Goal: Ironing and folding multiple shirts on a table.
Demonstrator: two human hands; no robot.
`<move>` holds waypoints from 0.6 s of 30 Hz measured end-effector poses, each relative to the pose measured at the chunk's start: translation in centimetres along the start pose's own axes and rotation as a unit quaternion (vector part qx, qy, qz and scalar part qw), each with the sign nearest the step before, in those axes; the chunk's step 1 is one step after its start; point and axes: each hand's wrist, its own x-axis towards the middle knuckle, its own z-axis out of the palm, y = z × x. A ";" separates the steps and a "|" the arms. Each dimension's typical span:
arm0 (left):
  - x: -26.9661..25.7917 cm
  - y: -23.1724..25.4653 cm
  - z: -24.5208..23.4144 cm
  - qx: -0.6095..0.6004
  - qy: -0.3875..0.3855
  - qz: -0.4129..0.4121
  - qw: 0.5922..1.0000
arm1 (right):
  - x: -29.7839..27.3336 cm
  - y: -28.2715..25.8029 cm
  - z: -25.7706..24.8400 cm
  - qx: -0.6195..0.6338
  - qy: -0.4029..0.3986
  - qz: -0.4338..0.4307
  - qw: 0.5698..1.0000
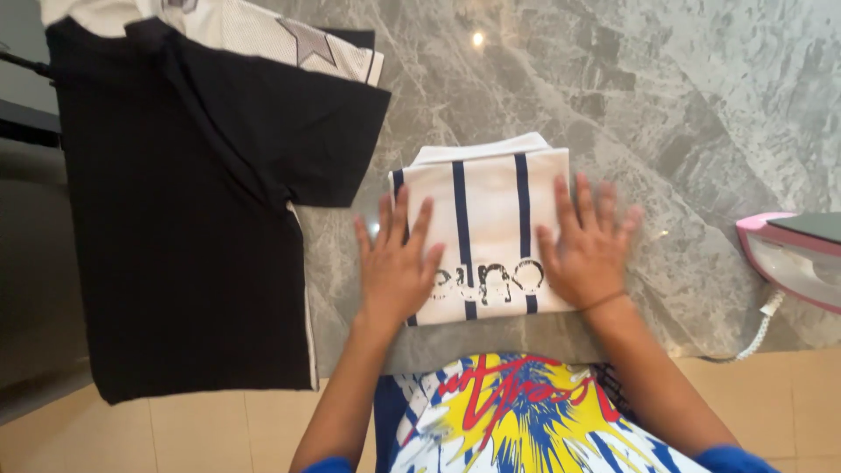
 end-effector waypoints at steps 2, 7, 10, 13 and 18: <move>-0.5 -0.4 -0.8 0.032 -0.011 -0.039 0.999 | -0.7 1.3 0.3 -0.009 0.026 0.075 0.997; 1.0 2.4 0.3 0.035 0.038 0.003 0.999 | 1.6 -3.2 -0.8 0.067 0.092 -0.006 0.994; 2.3 3.4 1.0 0.016 0.045 0.032 0.998 | 3.0 -4.6 0.1 0.057 0.051 -0.065 0.995; 2.6 2.5 0.6 0.032 0.018 0.025 0.999 | 3.1 -3.5 -0.1 0.027 0.000 -0.067 0.997; 1.1 -0.2 0.0 0.012 0.024 -0.004 1.000 | 2.3 0.5 0.4 0.045 0.010 0.001 0.999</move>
